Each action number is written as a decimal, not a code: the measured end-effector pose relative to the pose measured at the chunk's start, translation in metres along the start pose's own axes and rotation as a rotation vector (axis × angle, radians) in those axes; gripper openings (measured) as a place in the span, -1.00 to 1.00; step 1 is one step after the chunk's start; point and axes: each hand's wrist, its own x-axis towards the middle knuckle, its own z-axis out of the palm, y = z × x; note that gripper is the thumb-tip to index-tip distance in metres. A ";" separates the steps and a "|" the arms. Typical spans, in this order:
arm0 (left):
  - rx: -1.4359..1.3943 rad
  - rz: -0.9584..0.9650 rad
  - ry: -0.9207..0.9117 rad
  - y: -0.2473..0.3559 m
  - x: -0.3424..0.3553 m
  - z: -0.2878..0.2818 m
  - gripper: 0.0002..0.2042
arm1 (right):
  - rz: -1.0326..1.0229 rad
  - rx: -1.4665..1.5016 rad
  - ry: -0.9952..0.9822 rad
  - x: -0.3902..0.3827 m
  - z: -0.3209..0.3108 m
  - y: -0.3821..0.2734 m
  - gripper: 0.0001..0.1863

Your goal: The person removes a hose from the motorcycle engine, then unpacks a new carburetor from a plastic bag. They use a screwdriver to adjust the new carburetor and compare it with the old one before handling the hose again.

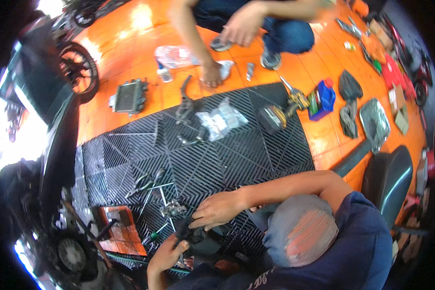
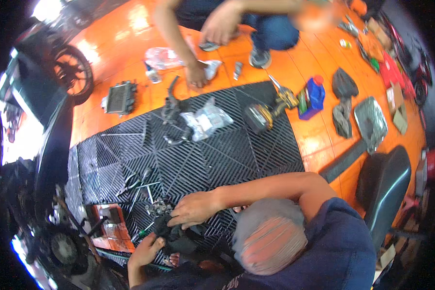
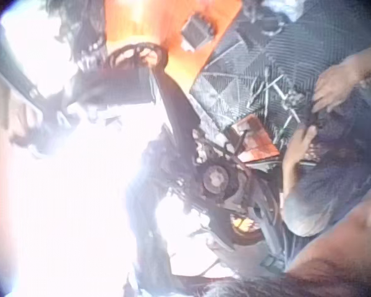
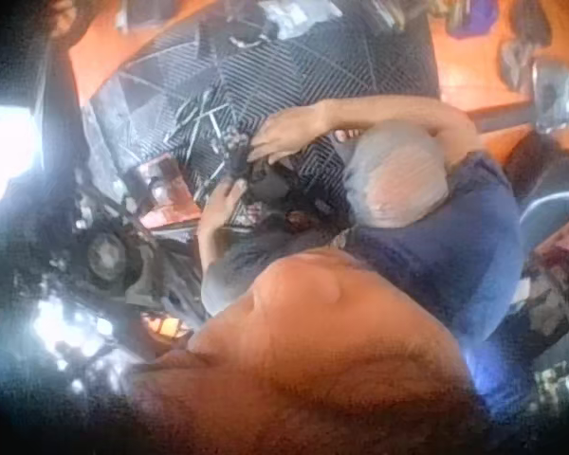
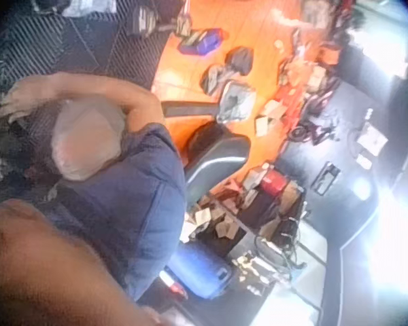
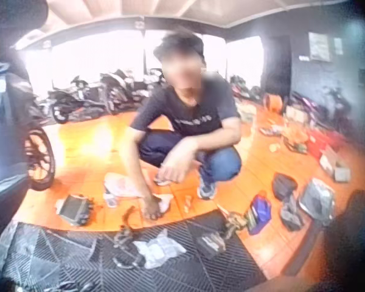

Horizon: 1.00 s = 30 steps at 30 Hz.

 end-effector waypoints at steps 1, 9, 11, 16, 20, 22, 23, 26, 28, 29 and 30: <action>-0.098 0.169 0.039 0.003 -0.004 0.000 -0.54 | 0.031 0.061 0.048 -0.010 0.011 0.002 -0.43; 0.057 0.113 0.442 0.078 0.021 -0.015 -0.65 | 0.823 0.876 0.752 -0.072 0.032 0.007 -0.54; 0.130 0.187 0.401 0.083 0.058 -0.001 -0.65 | 0.912 1.092 0.905 -0.083 0.024 0.022 -0.47; 0.386 0.332 0.279 0.057 0.135 0.029 -0.69 | 1.027 1.054 0.710 -0.119 -0.017 0.045 -0.42; 0.501 0.439 0.305 0.017 0.180 0.048 -0.74 | 1.266 0.349 0.398 -0.176 -0.004 0.045 -0.57; 0.561 0.452 0.236 -0.001 0.195 0.056 -0.76 | 1.317 0.198 0.274 -0.179 0.007 0.037 -0.59; 0.549 0.462 0.208 -0.008 0.204 0.061 -0.76 | 1.312 0.187 0.264 -0.175 0.015 0.030 -0.59; 0.507 0.462 0.143 -0.025 0.216 0.074 -0.73 | 1.060 -0.083 0.246 -0.152 0.055 0.025 -0.48; 0.519 0.496 0.117 -0.029 0.218 0.083 -0.73 | 1.030 -0.195 0.125 -0.136 0.069 0.025 -0.51; 0.508 0.492 0.118 -0.036 0.215 0.088 -0.73 | 1.041 -0.176 0.087 -0.127 0.073 0.027 -0.54; 0.500 0.496 0.118 -0.043 0.215 0.091 -0.74 | 1.056 -0.166 0.051 -0.125 0.074 0.028 -0.56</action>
